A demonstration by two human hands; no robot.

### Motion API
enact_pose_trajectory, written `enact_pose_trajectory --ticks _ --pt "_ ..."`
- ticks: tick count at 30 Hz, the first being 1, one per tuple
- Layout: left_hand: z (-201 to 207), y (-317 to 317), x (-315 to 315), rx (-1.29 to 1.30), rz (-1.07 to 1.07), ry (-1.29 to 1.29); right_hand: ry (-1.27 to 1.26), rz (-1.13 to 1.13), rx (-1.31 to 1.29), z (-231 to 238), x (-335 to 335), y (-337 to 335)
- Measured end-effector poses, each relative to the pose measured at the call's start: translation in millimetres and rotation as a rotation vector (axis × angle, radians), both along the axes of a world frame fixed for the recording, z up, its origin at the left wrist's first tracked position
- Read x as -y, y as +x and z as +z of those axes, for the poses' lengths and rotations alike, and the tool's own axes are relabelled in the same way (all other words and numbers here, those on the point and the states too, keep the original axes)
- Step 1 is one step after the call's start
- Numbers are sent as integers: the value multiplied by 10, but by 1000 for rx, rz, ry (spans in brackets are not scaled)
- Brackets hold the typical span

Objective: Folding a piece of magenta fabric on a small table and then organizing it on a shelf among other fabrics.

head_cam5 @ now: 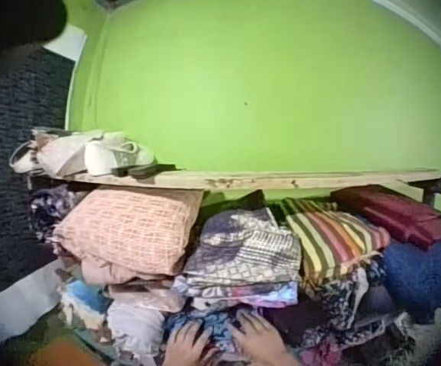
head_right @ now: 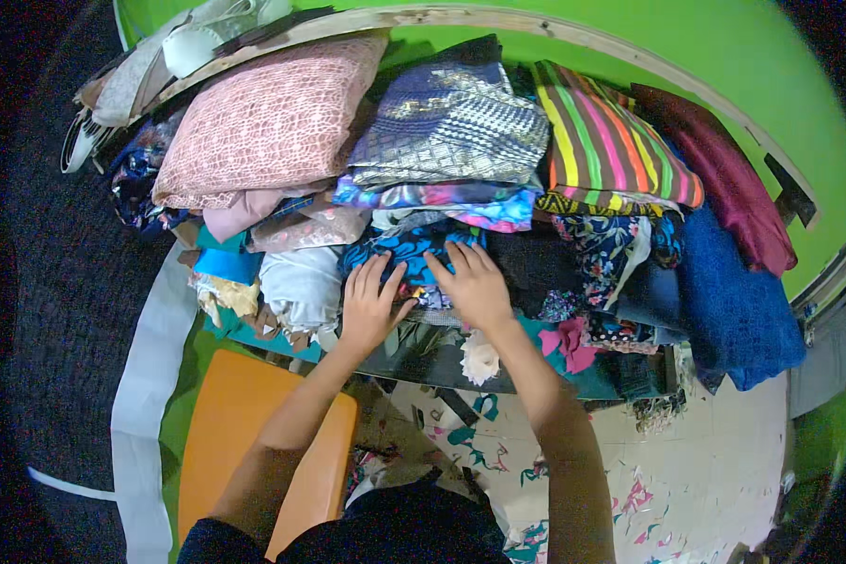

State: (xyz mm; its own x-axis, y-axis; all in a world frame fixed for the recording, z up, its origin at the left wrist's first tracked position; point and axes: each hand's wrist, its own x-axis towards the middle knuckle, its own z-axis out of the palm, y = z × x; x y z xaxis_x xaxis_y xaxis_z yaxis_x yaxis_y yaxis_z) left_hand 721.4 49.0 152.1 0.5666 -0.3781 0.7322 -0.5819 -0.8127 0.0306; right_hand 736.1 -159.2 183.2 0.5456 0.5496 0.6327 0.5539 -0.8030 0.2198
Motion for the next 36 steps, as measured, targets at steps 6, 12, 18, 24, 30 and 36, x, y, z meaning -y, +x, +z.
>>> enact_pose_trajectory --ticks 6,12,18,24,30,36 --pt "101 33 -128 79 19 -36 122 -67 -118 313 30 189" --pt "146 18 -159 186 5 75 159 -103 -53 444 118 297" --pt "-144 -28 -124 203 -38 322 155 -105 -95 500 70 229" --pt "8 120 -25 322 70 208 114 -1 -111 303 83 75" --pt "400 163 42 169 -6 164 1 209 150 -159 -13 -381" --pt "492 245 31 158 5 227 -41 188 43 -479 -149 -345"
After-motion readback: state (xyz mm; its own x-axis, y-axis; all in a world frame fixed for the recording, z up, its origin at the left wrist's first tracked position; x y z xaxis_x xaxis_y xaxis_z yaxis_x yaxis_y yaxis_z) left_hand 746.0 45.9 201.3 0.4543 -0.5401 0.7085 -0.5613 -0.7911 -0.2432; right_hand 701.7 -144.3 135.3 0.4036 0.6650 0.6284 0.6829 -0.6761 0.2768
